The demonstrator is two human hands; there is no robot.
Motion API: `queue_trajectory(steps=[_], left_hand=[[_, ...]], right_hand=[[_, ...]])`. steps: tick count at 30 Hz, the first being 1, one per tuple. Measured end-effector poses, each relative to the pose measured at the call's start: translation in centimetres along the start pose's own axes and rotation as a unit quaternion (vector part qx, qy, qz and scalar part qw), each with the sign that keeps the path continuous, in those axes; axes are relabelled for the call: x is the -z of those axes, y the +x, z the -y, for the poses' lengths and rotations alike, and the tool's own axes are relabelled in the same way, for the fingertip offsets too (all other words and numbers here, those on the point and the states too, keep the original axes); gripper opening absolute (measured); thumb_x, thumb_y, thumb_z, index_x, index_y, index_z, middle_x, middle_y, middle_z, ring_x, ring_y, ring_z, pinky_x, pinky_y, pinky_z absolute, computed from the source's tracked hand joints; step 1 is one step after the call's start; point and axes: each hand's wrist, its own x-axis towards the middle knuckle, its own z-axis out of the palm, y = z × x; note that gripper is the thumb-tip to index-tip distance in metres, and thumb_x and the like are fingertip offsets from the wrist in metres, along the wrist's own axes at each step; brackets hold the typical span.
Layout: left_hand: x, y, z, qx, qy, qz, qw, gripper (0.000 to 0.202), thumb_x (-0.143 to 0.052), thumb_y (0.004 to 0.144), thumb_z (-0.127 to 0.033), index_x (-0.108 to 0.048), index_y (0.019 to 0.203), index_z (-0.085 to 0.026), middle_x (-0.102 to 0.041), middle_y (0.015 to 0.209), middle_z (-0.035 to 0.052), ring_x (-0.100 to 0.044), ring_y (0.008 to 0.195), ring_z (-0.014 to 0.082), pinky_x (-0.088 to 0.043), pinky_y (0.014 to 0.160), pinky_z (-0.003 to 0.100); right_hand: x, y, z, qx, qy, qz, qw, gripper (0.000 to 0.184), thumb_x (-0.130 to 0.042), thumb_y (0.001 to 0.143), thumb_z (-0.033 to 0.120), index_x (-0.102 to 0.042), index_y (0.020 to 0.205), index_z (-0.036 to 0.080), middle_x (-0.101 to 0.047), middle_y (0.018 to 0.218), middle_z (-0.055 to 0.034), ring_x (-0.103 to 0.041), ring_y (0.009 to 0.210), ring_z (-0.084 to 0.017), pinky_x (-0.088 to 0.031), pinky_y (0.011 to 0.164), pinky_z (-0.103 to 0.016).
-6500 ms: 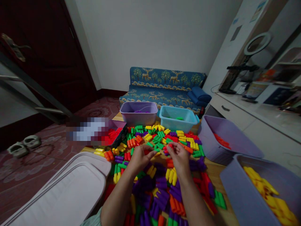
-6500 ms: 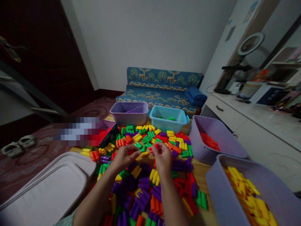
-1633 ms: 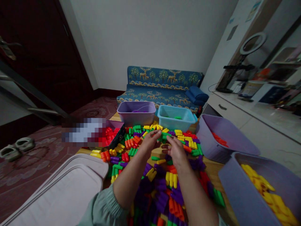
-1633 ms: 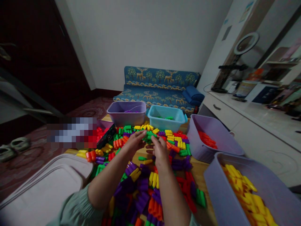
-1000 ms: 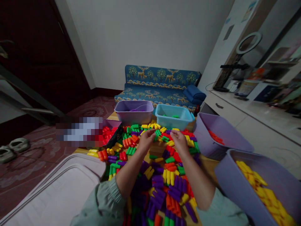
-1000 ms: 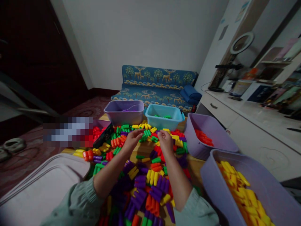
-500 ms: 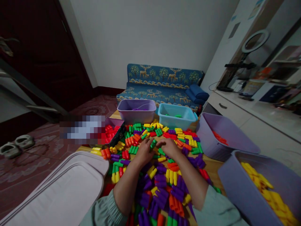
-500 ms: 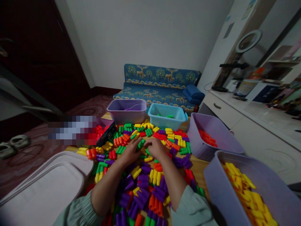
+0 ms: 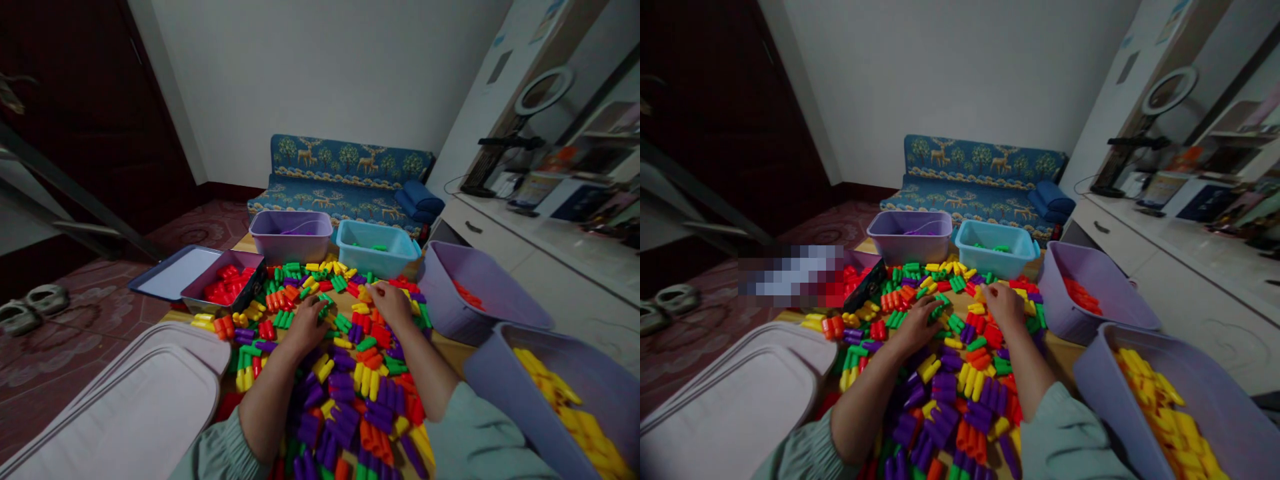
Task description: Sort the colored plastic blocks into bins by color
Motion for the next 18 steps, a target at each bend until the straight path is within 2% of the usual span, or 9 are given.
queue_trajectory(steps=[2,3,6,9,12,15,18], left_hand=[[-0.1,0.1,0.1,0.002,-0.002,-0.012,1.0,0.054,-0.06,0.072,-0.011,-0.058,0.126,-0.013,-0.051,0.133,0.016,-0.048,0.126,0.0275,-0.038,0.107,0.039],[-0.1,0.1,0.2,0.004,-0.003,-0.017,1.0,0.054,-0.059,0.072,-0.009,-0.058,0.126,-0.012,-0.051,0.133,0.0165,-0.048,0.126,0.0276,-0.038,0.108,0.039],[-0.2,0.1,0.3,0.006,-0.01,-0.022,1.0,0.056,-0.055,0.071,-0.005,-0.058,0.127,-0.009,-0.051,0.133,0.0181,-0.048,0.126,0.0273,-0.038,0.108,0.038],[-0.1,0.1,0.3,0.003,-0.014,-0.02,1.0,0.055,-0.054,0.07,-0.003,-0.06,0.125,-0.009,-0.051,0.133,0.0178,-0.049,0.126,0.0267,-0.038,0.108,0.037],[-0.1,0.0,0.2,0.008,-0.006,-0.021,1.0,0.053,-0.053,0.072,-0.005,-0.061,0.123,-0.011,-0.052,0.133,0.0165,-0.049,0.126,0.0265,-0.038,0.108,0.037],[-0.1,0.0,0.1,0.011,0.003,-0.014,1.0,0.053,-0.054,0.072,-0.006,-0.061,0.124,-0.012,-0.052,0.133,0.0164,-0.048,0.126,0.0268,-0.038,0.109,0.038],[-0.2,0.0,0.2,0.006,0.002,-0.01,1.0,0.054,-0.054,0.071,-0.006,-0.061,0.124,-0.011,-0.052,0.133,0.0164,-0.049,0.126,0.0269,-0.038,0.108,0.04]], right_hand=[[0.3,-0.6,0.5,-0.023,0.026,-0.015,0.999,0.054,-0.033,0.093,0.053,-0.072,0.076,0.02,-0.07,0.072,-0.0073,-0.063,0.072,-0.02,-0.037,0.06,-0.027],[0.4,-0.6,0.5,-0.028,0.026,-0.038,0.999,0.056,-0.03,0.094,0.051,-0.072,0.075,0.019,-0.07,0.072,-0.0081,-0.063,0.072,-0.019,-0.037,0.061,-0.027],[1.1,0.9,-0.5,-0.034,-0.028,-0.098,0.994,0.042,-0.036,0.094,0.038,-0.072,0.09,0.017,-0.071,0.094,-0.0118,-0.062,0.089,-0.021,-0.04,0.073,-0.028],[1.7,3.3,-2.3,-0.079,-0.121,-0.047,0.988,0.036,-0.043,0.091,0.034,-0.068,0.106,0.013,-0.066,0.109,-0.0164,-0.059,0.103,-0.026,-0.041,0.084,-0.032],[1.6,4.9,-3.7,-0.096,-0.155,0.019,0.983,0.042,-0.048,0.088,0.04,-0.066,0.109,0.008,-0.063,0.113,-0.0202,-0.056,0.109,-0.029,-0.04,0.09,-0.036],[1.0,5.1,-4.3,-0.09,-0.16,0.051,0.982,0.048,-0.049,0.088,0.045,-0.062,0.118,0.01,-0.058,0.124,-0.0195,-0.052,0.116,-0.031,-0.041,0.093,-0.04],[0.6,4.2,-4.1,-0.084,-0.174,0.064,0.979,0.052,-0.047,0.087,0.05,-0.059,0.121,0.013,-0.057,0.125,-0.0183,-0.051,0.117,-0.034,-0.042,0.091,-0.046]])
